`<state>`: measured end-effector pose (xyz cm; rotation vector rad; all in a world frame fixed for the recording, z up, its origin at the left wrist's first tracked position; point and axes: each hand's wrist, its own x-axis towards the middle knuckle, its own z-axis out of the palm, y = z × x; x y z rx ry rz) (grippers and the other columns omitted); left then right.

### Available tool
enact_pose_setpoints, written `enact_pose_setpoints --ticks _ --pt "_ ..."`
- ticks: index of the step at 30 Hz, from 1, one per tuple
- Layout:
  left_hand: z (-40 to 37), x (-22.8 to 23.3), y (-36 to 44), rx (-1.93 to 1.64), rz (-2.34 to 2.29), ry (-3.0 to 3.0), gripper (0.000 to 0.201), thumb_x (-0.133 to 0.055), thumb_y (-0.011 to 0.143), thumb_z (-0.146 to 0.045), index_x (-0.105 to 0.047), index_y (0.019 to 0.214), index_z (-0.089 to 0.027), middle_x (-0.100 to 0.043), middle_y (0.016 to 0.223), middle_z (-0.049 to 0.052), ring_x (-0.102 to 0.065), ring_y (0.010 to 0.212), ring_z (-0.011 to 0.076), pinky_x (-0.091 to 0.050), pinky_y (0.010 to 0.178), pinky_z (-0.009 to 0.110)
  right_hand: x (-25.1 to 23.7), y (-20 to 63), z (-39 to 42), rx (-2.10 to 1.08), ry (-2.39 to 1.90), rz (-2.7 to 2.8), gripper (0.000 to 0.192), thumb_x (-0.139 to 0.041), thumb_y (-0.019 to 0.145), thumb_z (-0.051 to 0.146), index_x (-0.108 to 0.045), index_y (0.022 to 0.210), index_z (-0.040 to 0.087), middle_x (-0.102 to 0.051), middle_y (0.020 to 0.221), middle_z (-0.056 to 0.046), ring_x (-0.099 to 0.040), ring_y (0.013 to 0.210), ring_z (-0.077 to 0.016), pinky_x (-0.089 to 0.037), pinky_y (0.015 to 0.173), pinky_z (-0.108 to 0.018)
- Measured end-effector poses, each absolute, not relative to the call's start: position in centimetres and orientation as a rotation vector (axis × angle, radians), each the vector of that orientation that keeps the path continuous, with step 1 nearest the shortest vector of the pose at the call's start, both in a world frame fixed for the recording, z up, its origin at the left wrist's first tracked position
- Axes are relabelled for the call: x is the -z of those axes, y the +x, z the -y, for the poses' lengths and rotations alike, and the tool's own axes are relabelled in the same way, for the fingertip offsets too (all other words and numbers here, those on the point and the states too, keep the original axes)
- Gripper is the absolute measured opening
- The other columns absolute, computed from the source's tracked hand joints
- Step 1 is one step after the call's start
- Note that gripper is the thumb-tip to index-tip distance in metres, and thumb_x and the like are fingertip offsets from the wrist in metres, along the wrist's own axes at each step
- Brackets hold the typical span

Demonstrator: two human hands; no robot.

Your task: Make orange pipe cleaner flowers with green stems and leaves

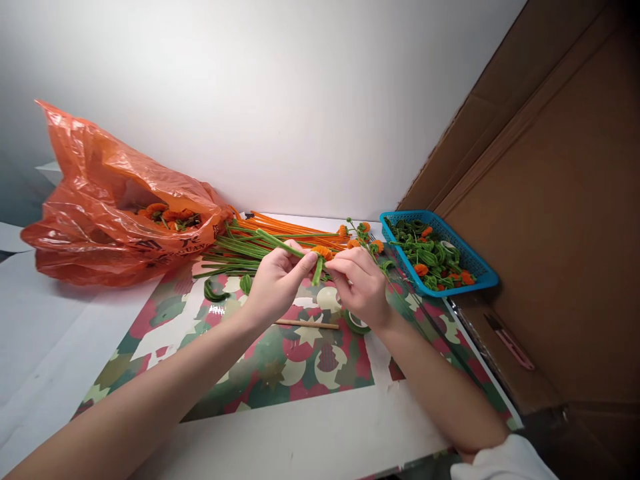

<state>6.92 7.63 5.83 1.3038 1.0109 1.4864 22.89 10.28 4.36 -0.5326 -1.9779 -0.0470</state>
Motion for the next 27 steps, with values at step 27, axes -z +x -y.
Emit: enact_pose_setpoints --ticks 27 --pt "-8.3 -3.9 6.2 -1.685 -1.161 1.72 0.018 -0.063 0.086 -0.031 -0.053 0.077 -0.019 -0.069 0.085 0.004 -0.068 0.079 0.0157 -0.055 0.065 0.025 -6.5 21.1 -9.0 -2.066 -0.891 0.731 0.015 -0.071 0.074 0.022 -0.057 0.072 0.016 -0.047 0.057 0.006 -0.041 0.052 -0.0065 -0.038 0.053 -0.022"
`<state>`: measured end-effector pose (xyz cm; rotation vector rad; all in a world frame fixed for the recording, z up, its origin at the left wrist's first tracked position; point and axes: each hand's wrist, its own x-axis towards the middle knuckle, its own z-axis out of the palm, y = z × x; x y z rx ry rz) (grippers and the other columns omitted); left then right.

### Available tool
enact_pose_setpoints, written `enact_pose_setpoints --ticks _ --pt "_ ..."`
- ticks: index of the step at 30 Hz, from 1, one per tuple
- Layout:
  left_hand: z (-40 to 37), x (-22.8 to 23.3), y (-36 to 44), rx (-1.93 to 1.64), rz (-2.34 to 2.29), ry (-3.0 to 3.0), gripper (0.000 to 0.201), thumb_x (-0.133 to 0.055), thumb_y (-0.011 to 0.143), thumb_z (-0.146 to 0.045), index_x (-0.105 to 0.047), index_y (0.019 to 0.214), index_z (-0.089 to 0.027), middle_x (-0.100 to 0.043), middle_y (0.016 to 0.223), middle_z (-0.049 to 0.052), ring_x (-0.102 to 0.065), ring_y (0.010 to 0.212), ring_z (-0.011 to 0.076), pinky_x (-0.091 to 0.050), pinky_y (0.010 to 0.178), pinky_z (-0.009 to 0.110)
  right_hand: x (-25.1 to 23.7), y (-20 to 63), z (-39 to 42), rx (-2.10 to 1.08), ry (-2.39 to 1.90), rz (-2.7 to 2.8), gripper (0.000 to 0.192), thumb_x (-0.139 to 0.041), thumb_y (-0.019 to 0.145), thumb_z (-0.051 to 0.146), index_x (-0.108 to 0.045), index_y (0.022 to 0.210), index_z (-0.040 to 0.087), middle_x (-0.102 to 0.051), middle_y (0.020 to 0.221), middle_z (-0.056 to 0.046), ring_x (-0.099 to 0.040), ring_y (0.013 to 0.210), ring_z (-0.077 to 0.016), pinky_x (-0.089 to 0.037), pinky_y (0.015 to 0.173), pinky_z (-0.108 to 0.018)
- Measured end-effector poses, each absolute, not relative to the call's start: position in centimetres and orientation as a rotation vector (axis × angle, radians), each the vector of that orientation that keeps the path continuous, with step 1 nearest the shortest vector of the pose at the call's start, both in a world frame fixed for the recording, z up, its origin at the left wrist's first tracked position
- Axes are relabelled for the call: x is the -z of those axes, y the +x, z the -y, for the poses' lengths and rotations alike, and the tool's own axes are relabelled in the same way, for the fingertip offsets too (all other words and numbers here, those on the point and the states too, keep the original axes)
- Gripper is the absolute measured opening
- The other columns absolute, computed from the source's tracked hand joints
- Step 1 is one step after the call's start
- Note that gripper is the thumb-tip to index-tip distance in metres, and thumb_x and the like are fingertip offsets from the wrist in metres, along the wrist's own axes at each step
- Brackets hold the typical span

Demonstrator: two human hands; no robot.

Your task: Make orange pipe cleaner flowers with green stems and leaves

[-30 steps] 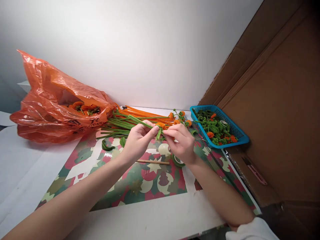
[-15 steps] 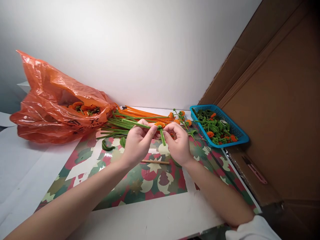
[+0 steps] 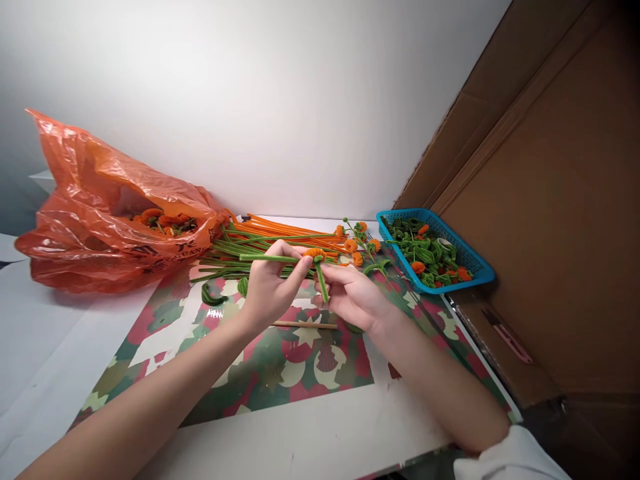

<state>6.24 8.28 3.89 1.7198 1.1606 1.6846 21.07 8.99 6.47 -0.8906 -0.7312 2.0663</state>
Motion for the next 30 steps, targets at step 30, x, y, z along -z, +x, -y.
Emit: enact_pose_setpoints --ticks 30 --pt "-7.0 -6.6 6.9 -1.366 -1.103 1.39 0.016 -0.068 0.08 -0.034 -0.065 0.082 -0.018 -0.068 0.079 0.002 -0.066 0.066 0.0142 -0.059 0.062 0.024 -4.5 22.1 -9.5 0.198 -0.764 1.987 0.014 -0.053 0.086 0.017 -0.054 0.073 0.022 -0.058 0.069 -0.003 -0.051 0.067 -0.0178 -0.036 0.07 -0.035"
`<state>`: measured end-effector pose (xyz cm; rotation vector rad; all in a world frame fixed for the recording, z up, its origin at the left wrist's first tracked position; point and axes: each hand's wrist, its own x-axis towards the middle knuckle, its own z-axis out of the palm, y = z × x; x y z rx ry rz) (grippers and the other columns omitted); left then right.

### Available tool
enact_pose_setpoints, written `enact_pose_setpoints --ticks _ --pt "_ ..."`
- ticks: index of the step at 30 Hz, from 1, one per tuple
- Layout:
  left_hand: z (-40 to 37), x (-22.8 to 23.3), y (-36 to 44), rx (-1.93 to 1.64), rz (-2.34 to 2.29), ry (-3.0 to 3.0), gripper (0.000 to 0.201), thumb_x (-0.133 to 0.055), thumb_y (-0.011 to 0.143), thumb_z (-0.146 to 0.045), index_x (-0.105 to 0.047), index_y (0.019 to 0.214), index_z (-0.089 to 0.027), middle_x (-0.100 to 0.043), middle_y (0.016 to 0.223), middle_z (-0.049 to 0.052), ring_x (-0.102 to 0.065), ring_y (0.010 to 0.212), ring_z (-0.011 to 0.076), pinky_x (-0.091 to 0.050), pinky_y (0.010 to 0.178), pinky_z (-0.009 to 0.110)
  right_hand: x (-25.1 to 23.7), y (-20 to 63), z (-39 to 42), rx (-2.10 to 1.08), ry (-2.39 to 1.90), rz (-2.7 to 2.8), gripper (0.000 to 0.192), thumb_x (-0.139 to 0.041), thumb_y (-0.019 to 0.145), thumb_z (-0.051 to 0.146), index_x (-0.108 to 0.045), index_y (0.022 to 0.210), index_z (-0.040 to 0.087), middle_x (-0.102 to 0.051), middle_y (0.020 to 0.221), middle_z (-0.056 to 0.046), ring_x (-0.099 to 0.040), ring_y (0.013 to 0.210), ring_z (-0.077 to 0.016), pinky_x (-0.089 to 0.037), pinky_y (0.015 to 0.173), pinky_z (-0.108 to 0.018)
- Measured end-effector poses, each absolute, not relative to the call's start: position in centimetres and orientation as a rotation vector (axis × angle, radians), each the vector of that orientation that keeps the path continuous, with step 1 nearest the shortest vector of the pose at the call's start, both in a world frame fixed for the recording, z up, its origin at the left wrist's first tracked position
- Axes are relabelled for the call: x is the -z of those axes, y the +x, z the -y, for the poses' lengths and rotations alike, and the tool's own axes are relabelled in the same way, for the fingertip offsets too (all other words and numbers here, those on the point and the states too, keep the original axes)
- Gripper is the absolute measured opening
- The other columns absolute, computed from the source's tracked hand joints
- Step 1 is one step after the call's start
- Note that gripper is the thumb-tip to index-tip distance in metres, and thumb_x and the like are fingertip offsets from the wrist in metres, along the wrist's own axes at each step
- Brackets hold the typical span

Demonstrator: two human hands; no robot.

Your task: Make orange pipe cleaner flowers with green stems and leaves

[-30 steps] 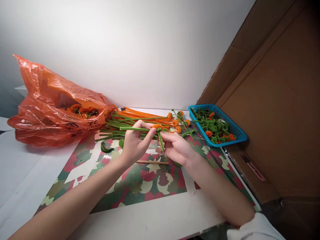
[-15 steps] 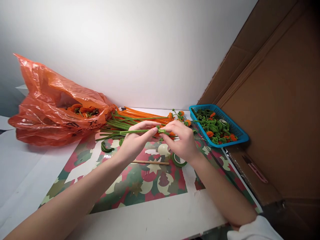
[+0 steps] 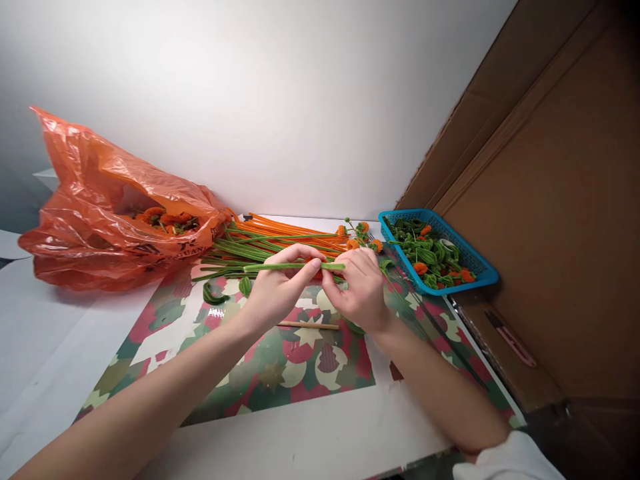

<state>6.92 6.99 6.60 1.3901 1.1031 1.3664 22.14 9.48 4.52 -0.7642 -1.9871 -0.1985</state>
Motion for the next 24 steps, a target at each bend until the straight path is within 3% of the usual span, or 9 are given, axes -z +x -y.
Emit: enact_pose_setpoints --ticks 7,12,17,20,24 --pt "-6.3 -6.1 7.7 -1.604 -1.138 1.717 0.007 -0.059 0.087 -0.021 -0.065 0.087 -0.019 -0.064 0.085 0.004 -0.063 0.077 0.014 -0.052 0.058 0.02 -4.9 20.5 -7.6 -0.435 -0.873 1.613 0.014 -0.057 0.08 0.019 -0.051 0.067 0.021 -0.05 0.065 0.001 -0.047 0.063 -0.0142 -0.038 0.062 -0.029" --pt "-6.6 -5.4 7.4 -1.791 -1.12 1.994 0.011 -0.057 0.088 -0.014 -0.066 0.089 -0.021 -0.064 0.087 0.003 -0.062 0.081 0.0141 -0.053 0.069 0.025 -5.9 20.0 -7.5 -1.417 -0.91 1.088 0.02 -0.069 0.068 0.032 -0.053 0.066 0.02 -0.048 0.061 0.004 -0.042 0.057 -0.0101 -0.037 0.057 -0.025" --pt "-7.3 -4.4 6.4 -1.835 -1.052 2.241 0.013 -0.056 0.089 -0.018 -0.068 0.089 -0.023 -0.068 0.091 0.005 -0.066 0.081 0.0149 -0.056 0.071 0.026 -7.0 20.7 -8.1 -2.197 -0.821 0.688 0.015 -0.062 0.07 0.024 -0.049 0.063 0.018 -0.037 0.056 0.007 -0.033 0.052 -0.0071 -0.039 0.056 -0.024" --pt "-7.6 -4.3 6.1 -1.823 -1.028 2.174 0.012 -0.058 0.088 -0.022 -0.069 0.09 -0.023 -0.069 0.091 0.005 -0.066 0.084 0.0164 -0.057 0.074 0.028 -7.2 21.1 -8.3 -2.228 -0.827 0.688 0.015 -0.065 0.071 0.024 -0.052 0.066 0.018 -0.036 0.056 0.008 -0.032 0.051 -0.0066 -0.038 0.055 -0.024" --pt "-7.7 -5.0 6.3 -1.675 -1.046 1.709 0.015 -0.06 0.088 -0.03 -0.069 0.094 -0.02 -0.068 0.093 0.006 -0.065 0.083 0.0164 -0.059 0.071 0.027 -6.9 21.5 -9.1 -1.769 -0.901 0.935 0.019 -0.073 0.066 0.033 -0.061 0.07 0.018 -0.047 0.061 0.006 -0.038 0.055 -0.0075 -0.035 0.056 -0.023"
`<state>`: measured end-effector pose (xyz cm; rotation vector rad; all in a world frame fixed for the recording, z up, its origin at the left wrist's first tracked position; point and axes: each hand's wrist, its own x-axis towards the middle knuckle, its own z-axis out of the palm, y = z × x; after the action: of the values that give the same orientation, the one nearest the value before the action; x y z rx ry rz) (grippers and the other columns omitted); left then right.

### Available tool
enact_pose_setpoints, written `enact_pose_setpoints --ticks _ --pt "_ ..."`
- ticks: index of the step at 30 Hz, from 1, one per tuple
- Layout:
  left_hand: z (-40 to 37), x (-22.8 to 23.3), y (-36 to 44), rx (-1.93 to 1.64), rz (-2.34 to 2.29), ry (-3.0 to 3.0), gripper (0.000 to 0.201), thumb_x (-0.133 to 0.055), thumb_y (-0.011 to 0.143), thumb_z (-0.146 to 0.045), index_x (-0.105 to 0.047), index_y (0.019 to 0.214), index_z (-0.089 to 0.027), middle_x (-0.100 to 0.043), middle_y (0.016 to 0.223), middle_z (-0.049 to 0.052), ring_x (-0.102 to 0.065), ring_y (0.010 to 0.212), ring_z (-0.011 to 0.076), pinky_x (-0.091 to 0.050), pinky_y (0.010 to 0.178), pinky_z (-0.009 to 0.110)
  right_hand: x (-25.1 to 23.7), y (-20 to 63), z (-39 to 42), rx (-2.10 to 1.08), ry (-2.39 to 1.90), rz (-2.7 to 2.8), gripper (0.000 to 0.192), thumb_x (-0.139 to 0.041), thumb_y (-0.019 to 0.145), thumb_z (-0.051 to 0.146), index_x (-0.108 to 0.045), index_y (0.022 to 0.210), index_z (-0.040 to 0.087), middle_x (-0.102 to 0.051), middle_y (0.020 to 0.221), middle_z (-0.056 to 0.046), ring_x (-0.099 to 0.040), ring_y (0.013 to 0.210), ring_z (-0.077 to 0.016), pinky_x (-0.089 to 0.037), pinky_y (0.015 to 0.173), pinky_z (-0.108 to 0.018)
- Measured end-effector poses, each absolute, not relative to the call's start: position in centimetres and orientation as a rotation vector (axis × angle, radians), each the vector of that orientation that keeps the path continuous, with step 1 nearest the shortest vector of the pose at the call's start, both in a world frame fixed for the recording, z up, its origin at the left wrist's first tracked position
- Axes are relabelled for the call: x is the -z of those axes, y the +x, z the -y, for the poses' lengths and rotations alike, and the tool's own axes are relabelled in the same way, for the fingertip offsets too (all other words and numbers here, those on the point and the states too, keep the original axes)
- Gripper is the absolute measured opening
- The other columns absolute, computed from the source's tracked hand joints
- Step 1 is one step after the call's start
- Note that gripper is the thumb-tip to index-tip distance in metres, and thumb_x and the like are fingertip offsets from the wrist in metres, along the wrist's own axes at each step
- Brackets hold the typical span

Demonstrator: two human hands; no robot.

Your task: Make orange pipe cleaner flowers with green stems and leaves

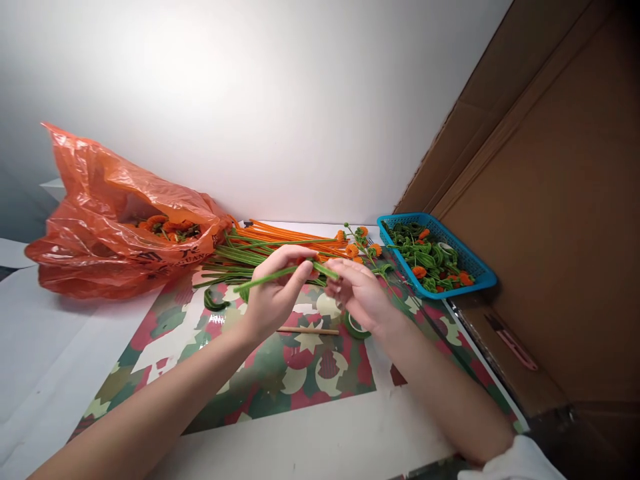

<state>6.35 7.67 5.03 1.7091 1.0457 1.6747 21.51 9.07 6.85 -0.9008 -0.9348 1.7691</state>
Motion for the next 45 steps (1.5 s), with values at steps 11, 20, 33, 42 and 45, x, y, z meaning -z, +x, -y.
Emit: enact_pose_setpoints --ticks 11,20,33,42,45 --pt "-7.2 -6.1 7.0 -1.35 -0.832 1.103 0.03 -0.059 0.087 -0.046 -0.06 0.1 -0.019 -0.057 0.072 0.0 -0.052 0.058 0.0105 -0.048 0.049 0.021 -7.2 22.4 -8.9 -0.854 -0.816 1.655 0.01 -0.06 0.085 0.025 -0.069 0.088 0.024 -0.061 0.081 -0.001 -0.055 0.074 -0.0146 -0.045 0.069 -0.03" --pt "-6.9 -5.5 6.8 -1.277 -1.009 1.356 0.037 -0.05 0.09 -0.054 -0.06 0.107 -0.022 -0.052 0.067 -0.002 -0.048 0.053 0.011 -0.044 0.048 0.021 -7.4 22.0 -8.3 -0.683 -0.754 1.889 0.006 -0.067 0.079 0.019 -0.067 0.074 0.022 -0.06 0.072 0.001 -0.054 0.071 -0.0148 -0.043 0.067 -0.031" --pt "-7.9 -2.5 6.3 -1.244 -1.157 1.682 0.038 -0.04 0.095 -0.048 -0.063 0.097 -0.018 -0.059 0.077 0.002 -0.055 0.069 0.016 -0.046 0.065 0.026 -3.6 20.1 -9.9 -1.663 -0.977 1.248 0.019 -0.072 0.057 0.018 -0.058 0.069 0.018 -0.058 0.064 0.005 -0.055 0.059 -0.0093 -0.047 0.057 -0.022" --pt "-5.4 1.0 3.2 -0.826 -0.908 1.088 0.051 -0.046 0.079 -0.02 -0.04 0.13 -0.024 -0.046 0.075 -0.003 -0.04 0.061 0.0116 -0.036 0.056 0.024 0.8 18.4 -8.2 -1.708 -0.974 1.201 0.021 -0.07 0.061 0.024 -0.064 0.081 0.018 -0.049 0.058 0.007 -0.047 0.052 -0.0079 -0.042 0.051 -0.021" --pt "-4.4 0.7 2.9 -0.714 -0.858 1.074 0.052 -0.046 0.078 -0.016 -0.04 0.129 -0.023 -0.04 0.073 -0.004 -0.034 0.059 0.0102 -0.032 0.054 0.023 1.5 18.8 -6.9 -1.763 -0.967 1.2 0.023 -0.069 0.069 0.03 -0.063 0.087 0.018 -0.049 0.058 0.007 -0.045 0.052 -0.008 -0.04 0.051 -0.021"
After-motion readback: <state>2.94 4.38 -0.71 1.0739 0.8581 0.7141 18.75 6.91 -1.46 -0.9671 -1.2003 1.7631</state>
